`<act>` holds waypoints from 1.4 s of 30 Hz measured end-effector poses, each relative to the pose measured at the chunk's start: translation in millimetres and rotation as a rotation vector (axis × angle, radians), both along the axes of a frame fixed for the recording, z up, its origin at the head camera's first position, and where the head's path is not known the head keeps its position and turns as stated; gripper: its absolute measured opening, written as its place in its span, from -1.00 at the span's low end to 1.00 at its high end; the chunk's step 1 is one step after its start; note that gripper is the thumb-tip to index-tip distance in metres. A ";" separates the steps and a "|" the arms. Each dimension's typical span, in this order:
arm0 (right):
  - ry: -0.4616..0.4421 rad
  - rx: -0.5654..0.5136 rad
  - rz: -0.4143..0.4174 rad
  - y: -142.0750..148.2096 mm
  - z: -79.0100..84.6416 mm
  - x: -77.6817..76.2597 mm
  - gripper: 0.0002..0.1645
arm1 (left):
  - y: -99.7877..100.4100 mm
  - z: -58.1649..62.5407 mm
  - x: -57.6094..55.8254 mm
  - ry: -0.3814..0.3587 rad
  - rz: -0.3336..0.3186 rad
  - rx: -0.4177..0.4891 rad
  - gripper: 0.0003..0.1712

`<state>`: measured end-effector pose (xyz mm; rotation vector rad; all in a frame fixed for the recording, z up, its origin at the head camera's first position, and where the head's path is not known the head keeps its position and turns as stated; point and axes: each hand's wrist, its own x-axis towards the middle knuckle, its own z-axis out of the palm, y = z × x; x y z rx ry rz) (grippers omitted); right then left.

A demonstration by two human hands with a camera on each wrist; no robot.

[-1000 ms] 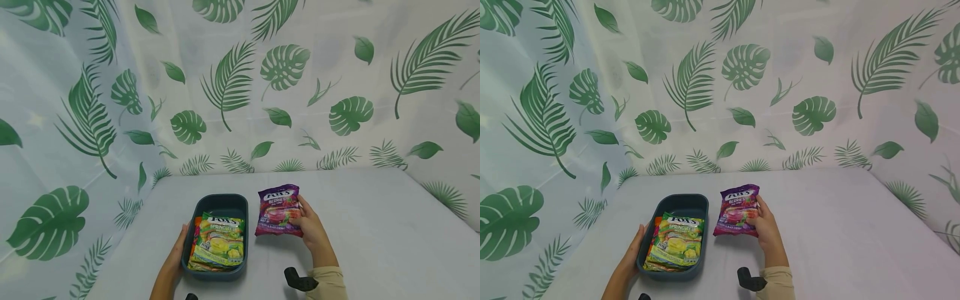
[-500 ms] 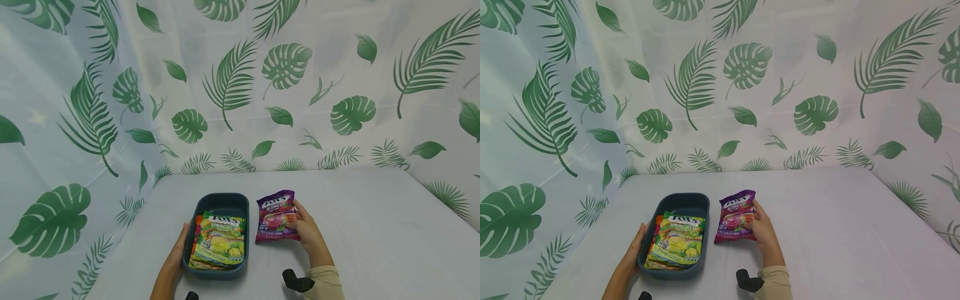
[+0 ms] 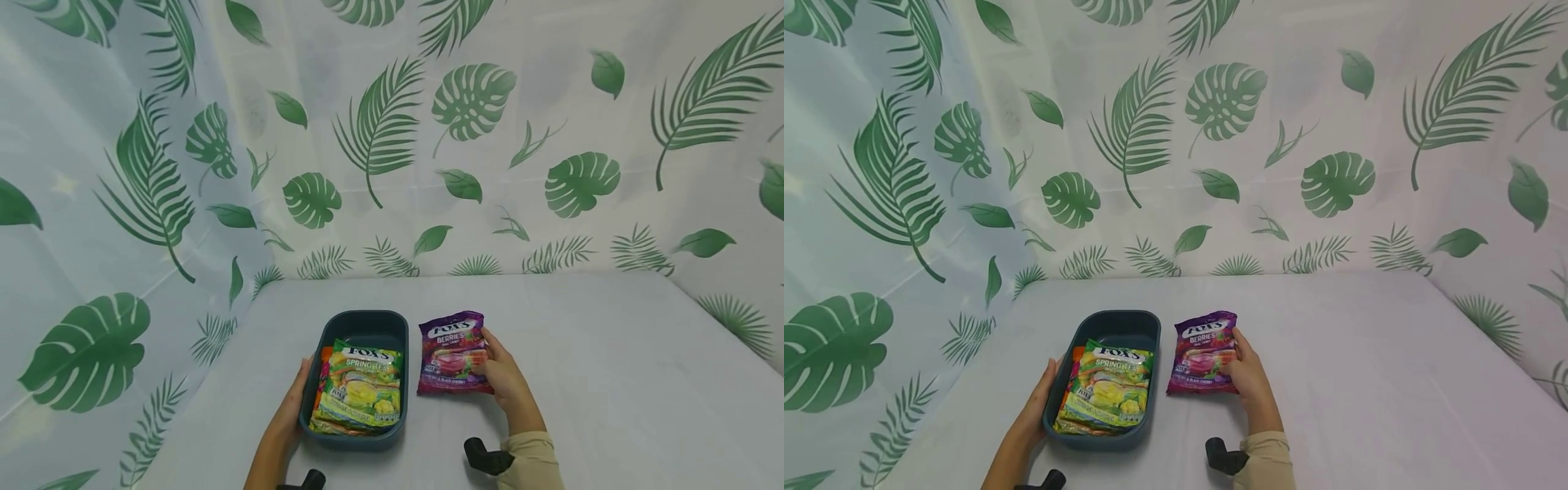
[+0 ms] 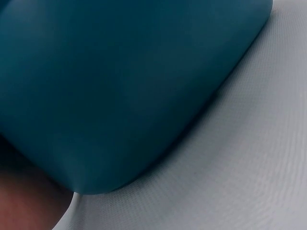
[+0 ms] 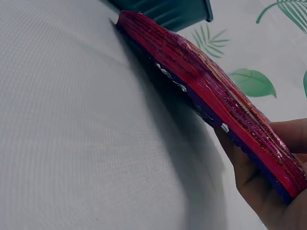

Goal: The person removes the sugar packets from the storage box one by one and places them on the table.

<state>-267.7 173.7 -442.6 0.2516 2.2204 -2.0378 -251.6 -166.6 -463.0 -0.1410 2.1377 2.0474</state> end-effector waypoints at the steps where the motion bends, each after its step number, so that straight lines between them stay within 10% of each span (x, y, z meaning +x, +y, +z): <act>1: 0.000 0.006 0.001 0.5 -0.4 0.0 0.00 | 0.2 -0.1 -0.1 0.001 -0.002 0.001 0.06; 42: 0.002 0.651 -0.034 -4.4 -6.2 -1.7 -0.06 | -1.0 0.7 -3.6 0.004 0.008 -0.030 0.10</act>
